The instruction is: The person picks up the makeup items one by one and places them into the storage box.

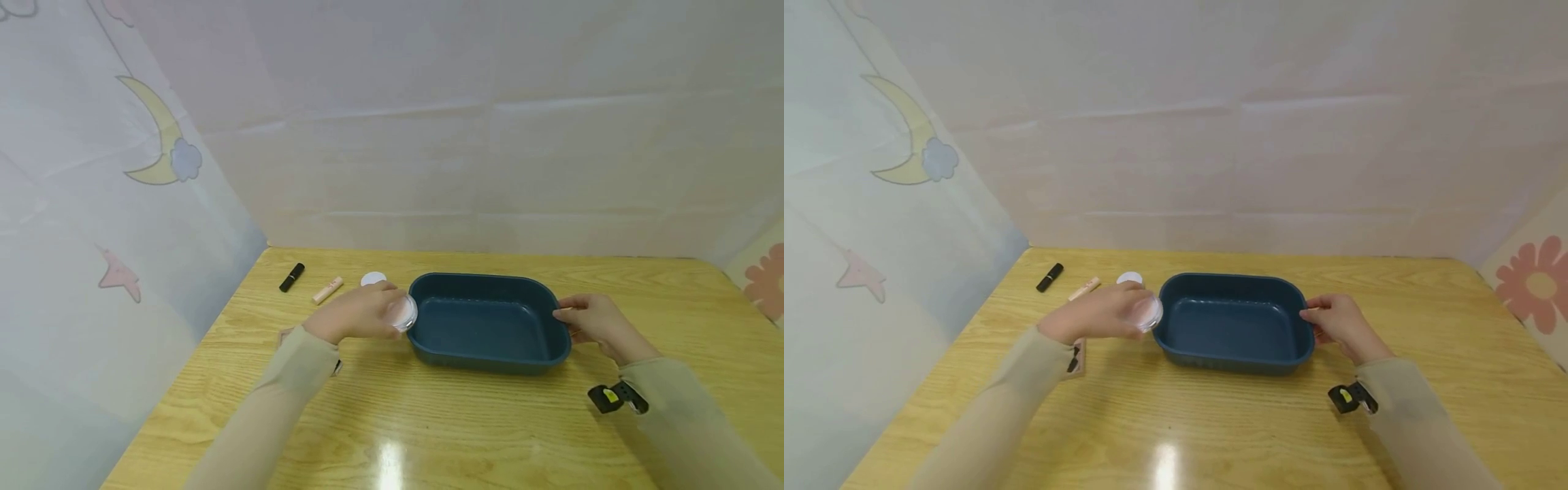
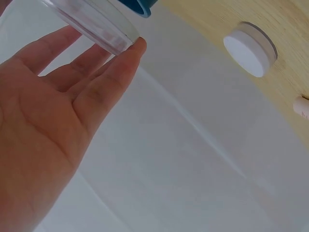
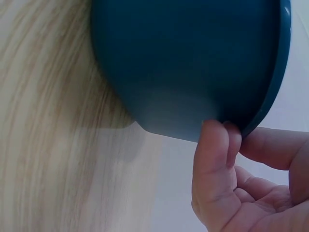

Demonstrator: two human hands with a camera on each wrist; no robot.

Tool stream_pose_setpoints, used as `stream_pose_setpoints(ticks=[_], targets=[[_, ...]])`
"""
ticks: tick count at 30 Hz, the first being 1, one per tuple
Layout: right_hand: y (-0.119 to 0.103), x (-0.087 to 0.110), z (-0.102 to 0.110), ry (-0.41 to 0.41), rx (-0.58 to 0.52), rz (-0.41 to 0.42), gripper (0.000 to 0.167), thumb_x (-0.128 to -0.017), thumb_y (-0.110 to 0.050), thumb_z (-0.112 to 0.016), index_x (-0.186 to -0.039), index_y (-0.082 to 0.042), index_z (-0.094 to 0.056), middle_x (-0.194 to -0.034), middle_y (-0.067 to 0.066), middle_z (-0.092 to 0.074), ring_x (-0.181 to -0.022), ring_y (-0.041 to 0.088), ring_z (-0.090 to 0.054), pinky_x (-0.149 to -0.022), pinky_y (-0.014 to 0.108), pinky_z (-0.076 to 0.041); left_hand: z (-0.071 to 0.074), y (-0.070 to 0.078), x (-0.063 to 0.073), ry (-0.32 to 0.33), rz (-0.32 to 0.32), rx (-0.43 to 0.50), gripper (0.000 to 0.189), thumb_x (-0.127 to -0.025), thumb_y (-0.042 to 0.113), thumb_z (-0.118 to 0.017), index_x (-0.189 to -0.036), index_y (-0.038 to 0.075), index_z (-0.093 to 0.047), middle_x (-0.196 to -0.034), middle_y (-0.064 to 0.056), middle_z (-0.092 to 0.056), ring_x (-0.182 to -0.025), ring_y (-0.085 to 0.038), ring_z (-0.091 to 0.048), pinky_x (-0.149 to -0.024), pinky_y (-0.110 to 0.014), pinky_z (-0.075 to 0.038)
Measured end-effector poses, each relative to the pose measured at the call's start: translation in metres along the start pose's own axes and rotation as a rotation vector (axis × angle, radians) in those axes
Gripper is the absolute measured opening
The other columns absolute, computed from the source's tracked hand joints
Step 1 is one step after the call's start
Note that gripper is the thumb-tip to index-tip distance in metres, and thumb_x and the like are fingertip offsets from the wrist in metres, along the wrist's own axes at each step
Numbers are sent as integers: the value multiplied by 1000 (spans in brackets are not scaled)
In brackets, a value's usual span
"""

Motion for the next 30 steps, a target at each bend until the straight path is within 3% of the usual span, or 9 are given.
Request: stream_pose_setpoints(ticks=[3, 13, 30], targets=[[-1, -1, 0, 2, -4, -1, 46, -101, -9, -49, -133, 22, -36, -82, 6, -62, -66, 15, -61, -63, 32, -56, 1, 3, -2, -10, 5, 2, 69, -85, 29, -76, -144, 10, -47, -144, -12, -44, -122, -27, -51, -97, -39, -44], [-1, 1, -2, 1, 5, 9, 44, -102, -8, -48, -132, 22, -37, -80, 6, -60, -64, 15, -59, -62, 31, -56, 3, 10, -9, -35, -6, 51, 69, -83, 26, -77, -144, 12, -48, -143, -9, -45, -104, -20, -55, -86, -34, -47], [0, 1, -2, 5, 10, 10, 47, -102, -10, -49, -132, 24, -37, -79, 6, -60, -65, 15, -59, -61, 31, -56, 5, 22, -29, -103, -2, -33, 75, -87, 32, -73, -151, 14, -38, -150, -8, -37, -125, -23, -49, -99, -37, -43]])
Point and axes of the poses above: each hand's wrist, its own x-axis away from the middle knuckle, its own z-axis out of the back of the hand, y = z × x, the point moved 4 cm from there along -x, towards the middle knuckle
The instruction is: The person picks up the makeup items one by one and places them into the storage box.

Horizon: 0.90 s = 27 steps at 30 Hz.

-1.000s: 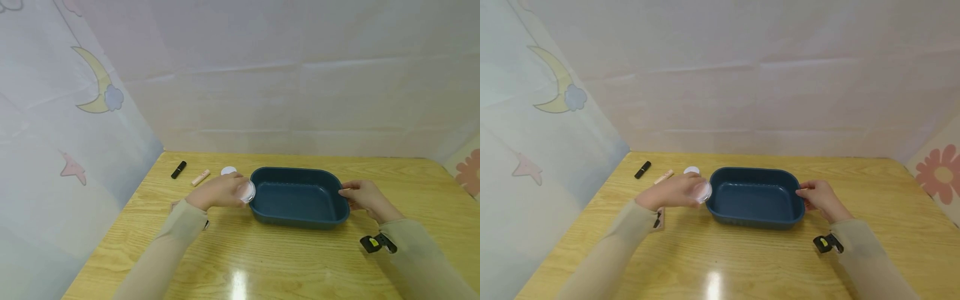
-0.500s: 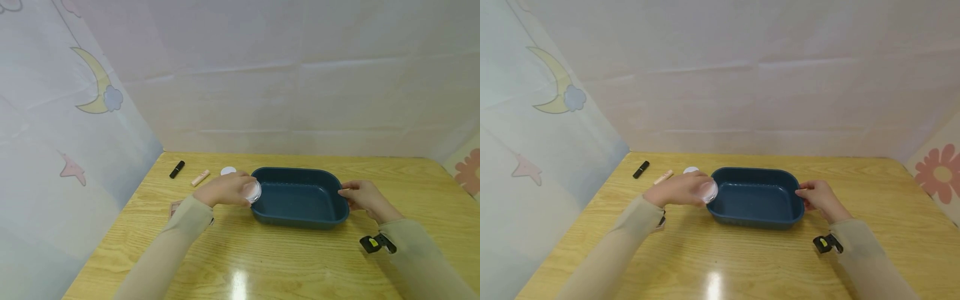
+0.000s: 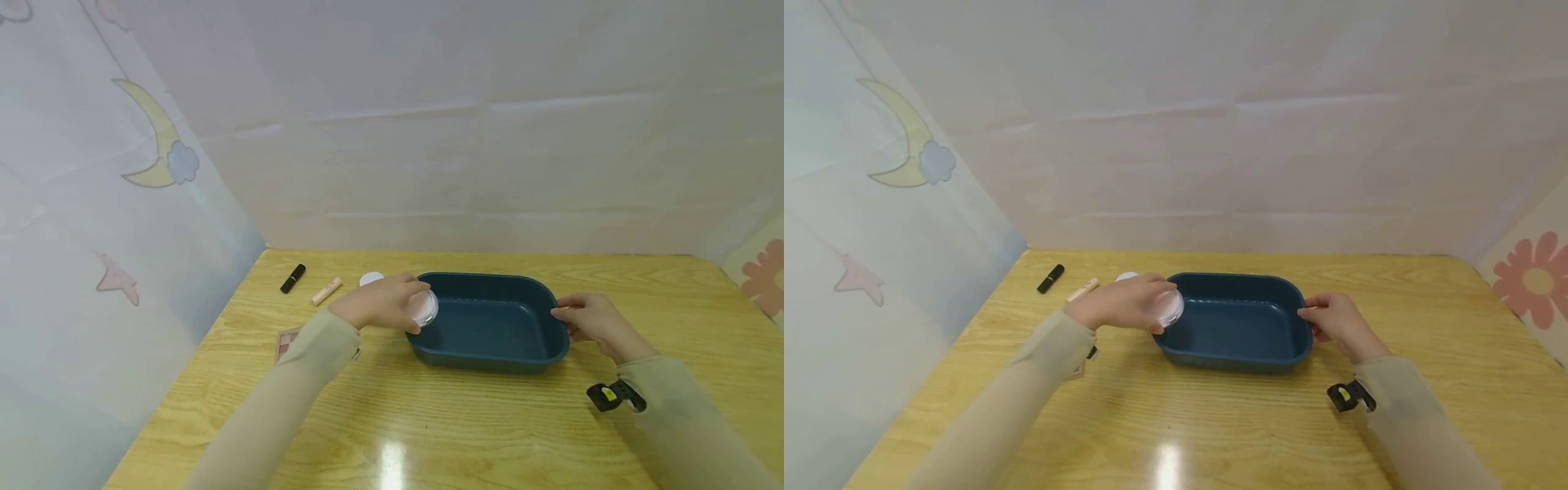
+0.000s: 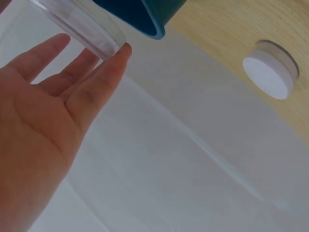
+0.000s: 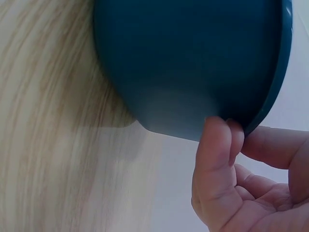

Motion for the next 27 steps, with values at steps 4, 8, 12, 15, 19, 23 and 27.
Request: stream_pose_setpoints(ticks=[4, 8, 12, 15, 19, 23, 27], targets=[[0, 1, 1, -1, 5, 0, 48, -102, -10, -49, -133, 24, -36, -80, 6, -60, -66, 16, -59, -61, 31, -56, 0, 3, -8, -17, -9, -20, 76, -87, 31, -73, -152, 15, -36, -150, -8, -37, -128, -23, -46, -100, -36, -42], [1, 0, 1, 4, 18, -3, 48, -102, -12, -49, -133, 23, -37, -81, 7, -59, -66, 16, -58, -61, 31, -56, -1, 6, -15, -33, -36, -26, 78, -86, 30, -74, -152, 15, -35, -148, -8, -38, -124, -21, -48, -97, -33, -43], [1, -1, 1, 4, 12, -5, 48, -102, -12, -49, -132, 23, -37, -80, 6, -60, -66, 16, -58, -61, 30, -56, 0, 10, -21, -47, -55, -40, 79, -85, 29, -75, -151, 13, -36, -146, -9, -39, -121, -21, -49, -95, -33, -44], [1, -2, 0, 0, 1, -7, 47, -101, -11, -49, -132, 23, -37, -79, 5, -60, -65, 15, -58, -60, 30, -56, 0, 13, -25, -58, -61, -62, 79, -85, 30, -75, -151, 12, -36, -147, -9, -39, -121, -21, -49, -94, -33, -45], [1, -2, -1, -5, -4, -7, 47, -101, -10, -49, -132, 24, -37, -78, 5, -59, -65, 15, -58, -60, 30, -56, -1, 19, -29, -68, -74, -96, 79, -85, 31, -75, -151, 12, -36, -147, -9, -39, -123, -21, -48, -96, -33, -44], [0, -1, -1, -7, 8, -6, 48, -102, -11, -49, -133, 23, -37, -78, 5, -58, -65, 15, -57, -61, 30, -56, -3, 27, -34, -77, -86, -125, 79, -86, 32, -75, -151, 12, -36, -148, -9, -38, -123, -21, -48, -97, -32, -43], [-1, 0, 0, -2, 24, -7, 48, -102, -12, -48, -133, 23, -37, -80, 6, -58, -66, 15, -57, -61, 30, -55, -7, 33, -41, -95, -82, -152, 79, -86, 33, -74, -152, 15, -34, -149, -7, -36, -122, -20, -49, -97, -31, -43]])
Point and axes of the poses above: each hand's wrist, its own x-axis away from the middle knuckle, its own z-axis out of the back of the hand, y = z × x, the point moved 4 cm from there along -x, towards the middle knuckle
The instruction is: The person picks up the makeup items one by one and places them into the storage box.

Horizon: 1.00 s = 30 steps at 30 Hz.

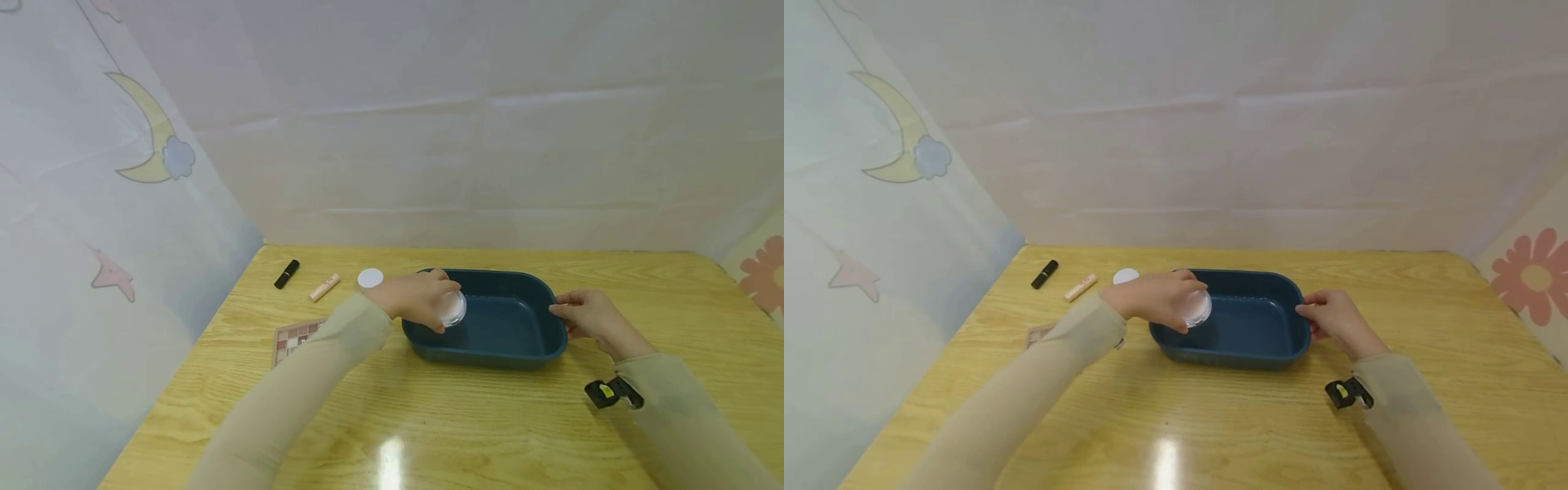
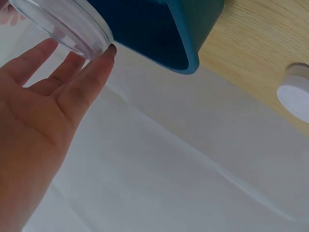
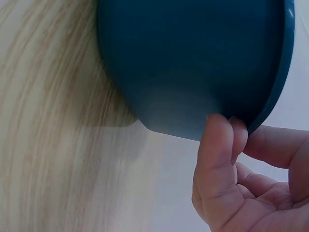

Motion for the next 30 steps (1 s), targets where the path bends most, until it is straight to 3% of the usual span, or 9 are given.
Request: stream_pose_setpoints(ticks=[6, 17, 30], targets=[[0, 0, 0, 5, 16, 5, 48, -103, -11, -47, -134, 24, -35, -82, 7, -59, -66, 16, -58, -61, 30, -55, -3, 6, -9, -21, -30, -23, 78, -87, 33, -74, -152, 15, -35, -148, -7, -38, -118, -17, -50, -94, -29, -44], [1, 1, -1, -2, 9, 12, 48, -102, -11, -47, -133, 24, -35, -83, 7, -59, -67, 15, -57, -62, 30, -55, -3, 12, -11, -23, -39, -29, 77, -87, 33, -74, -152, 17, -35, -146, -5, -39, -110, -14, -52, -90, -28, -45], [2, 0, -1, 1, 18, 12, 49, -103, -12, -47, -134, 25, -33, -83, 7, -58, -66, 15, -57, -61, 30, -55, -5, 24, -18, -6, -115, -110, 76, -86, 33, -75, -151, 17, -39, -143, -2, -42, -115, -15, -50, -91, -24, -44]])
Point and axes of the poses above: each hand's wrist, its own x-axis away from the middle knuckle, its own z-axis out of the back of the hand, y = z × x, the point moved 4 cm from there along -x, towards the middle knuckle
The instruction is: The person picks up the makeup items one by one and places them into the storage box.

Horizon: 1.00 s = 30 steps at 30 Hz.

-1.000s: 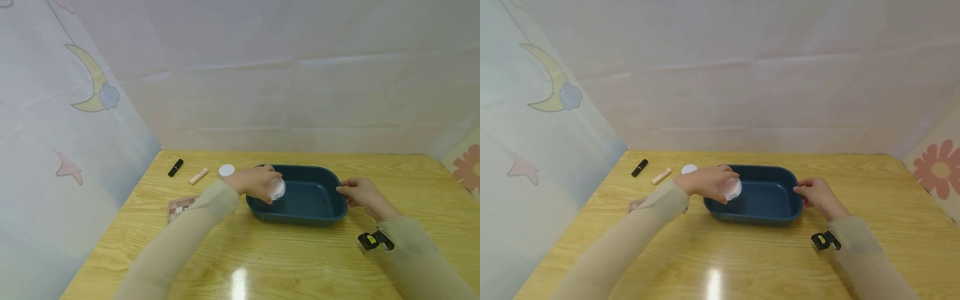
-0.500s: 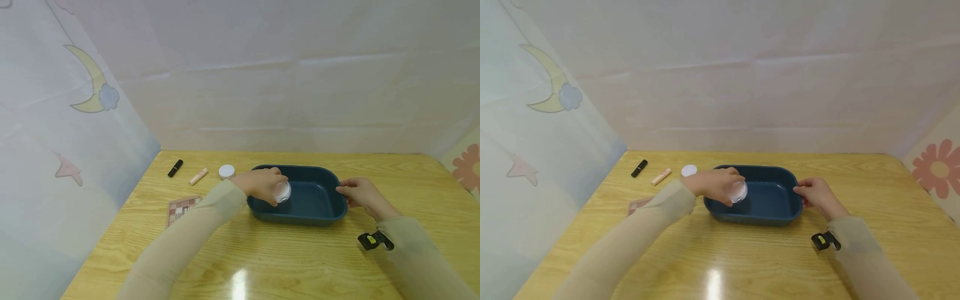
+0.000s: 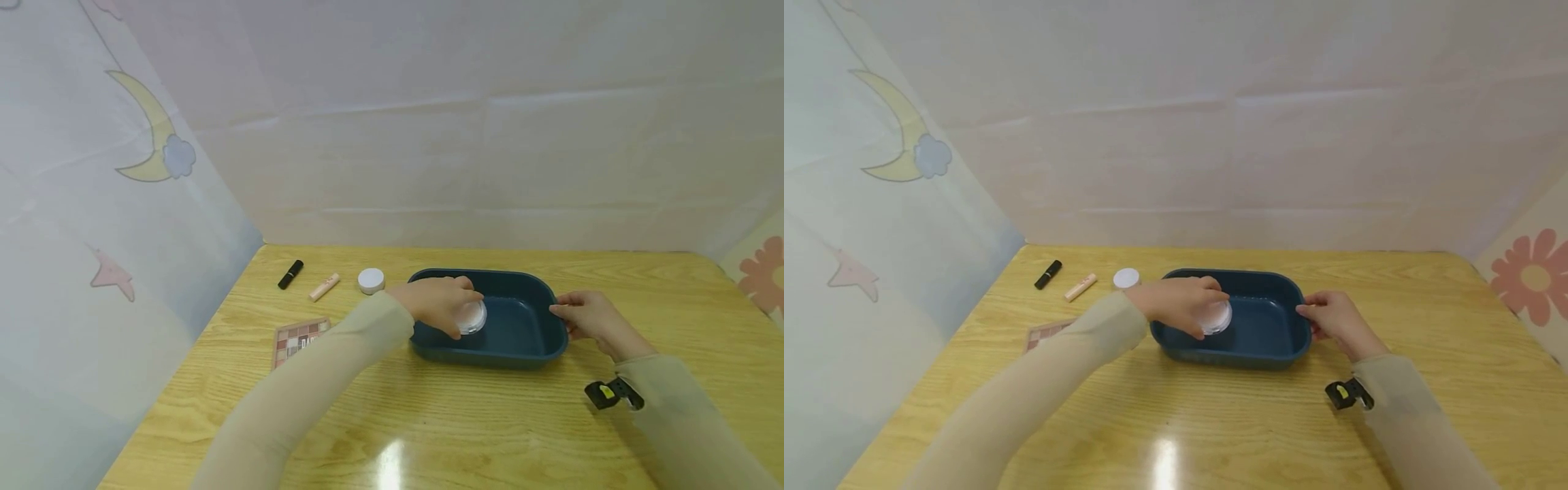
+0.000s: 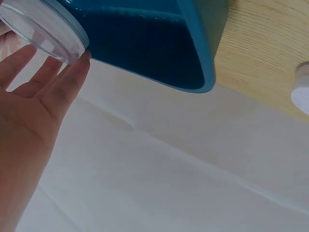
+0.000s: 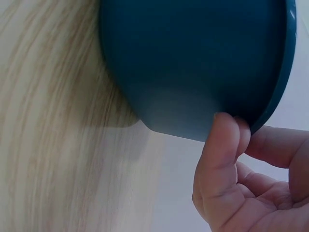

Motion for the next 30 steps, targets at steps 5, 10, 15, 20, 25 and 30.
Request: stream_pose_setpoints(ticks=[5, 10, 15, 20, 25, 30], targets=[[1, 2, 1, -1, -2, -6, 50, -103, -12, -47, -134, 24, -33, -81, 6, -58, -65, 15, -57, -61, 30, -55, 1, 6, -5, -18, -28, -22, 76, -86, 33, -76, -150, 17, -40, -144, -2, -41, -116, -14, -50, -92, -24, -43], [0, 4, -1, 2, -2, -5, 50, -103, -13, -47, -134, 24, -35, -81, 6, -58, -66, 15, -57, -61, 30, -55, 4, 9, -12, -47, -37, -40, 75, -87, 34, -74, -150, 17, -39, -144, -2, -41, -114, -13, -50, -91, -25, -43], [-1, 4, -3, 2, -22, -1, 50, -103, -13, -48, -133, 24, -35, -80, 6, -58, -65, 14, -57, -61, 30, -55, 5, 10, -18, -66, -36, -49, 75, -87, 34, -73, -151, 17, -37, -144, -1, -41, -113, -11, -49, -92, -25, -43], [-2, 7, -2, 0, -15, 3, 52, -103, -14, -48, -134, 25, -33, -82, 7, -56, -66, 14, -55, -62, 31, -55, 8, 15, -23, -70, -40, -37, 77, -87, 35, -74, -152, 18, -36, -143, 0, -40, -110, -9, -49, -92, -24, -42], [-2, 9, -1, -4, -6, 9, 51, -103, -13, -47, -134, 25, -33, -82, 7, -56, -66, 15, -55, -63, 31, -55, 6, 18, -32, -79, -46, -35, 76, -88, 37, -73, -152, 19, -37, -142, 1, -40, -109, -8, -49, -93, -23, -41], [-3, 10, -1, -3, 3, 4, 51, -104, -13, -46, -135, 25, -33, -83, 8, -56, -67, 15, -55, -63, 31, -55, 3, 20, -40, -96, -30, -63, 75, -88, 39, -73, -151, 23, -37, -143, 4, -39, -110, -7, -49, -93, -24, -41]])
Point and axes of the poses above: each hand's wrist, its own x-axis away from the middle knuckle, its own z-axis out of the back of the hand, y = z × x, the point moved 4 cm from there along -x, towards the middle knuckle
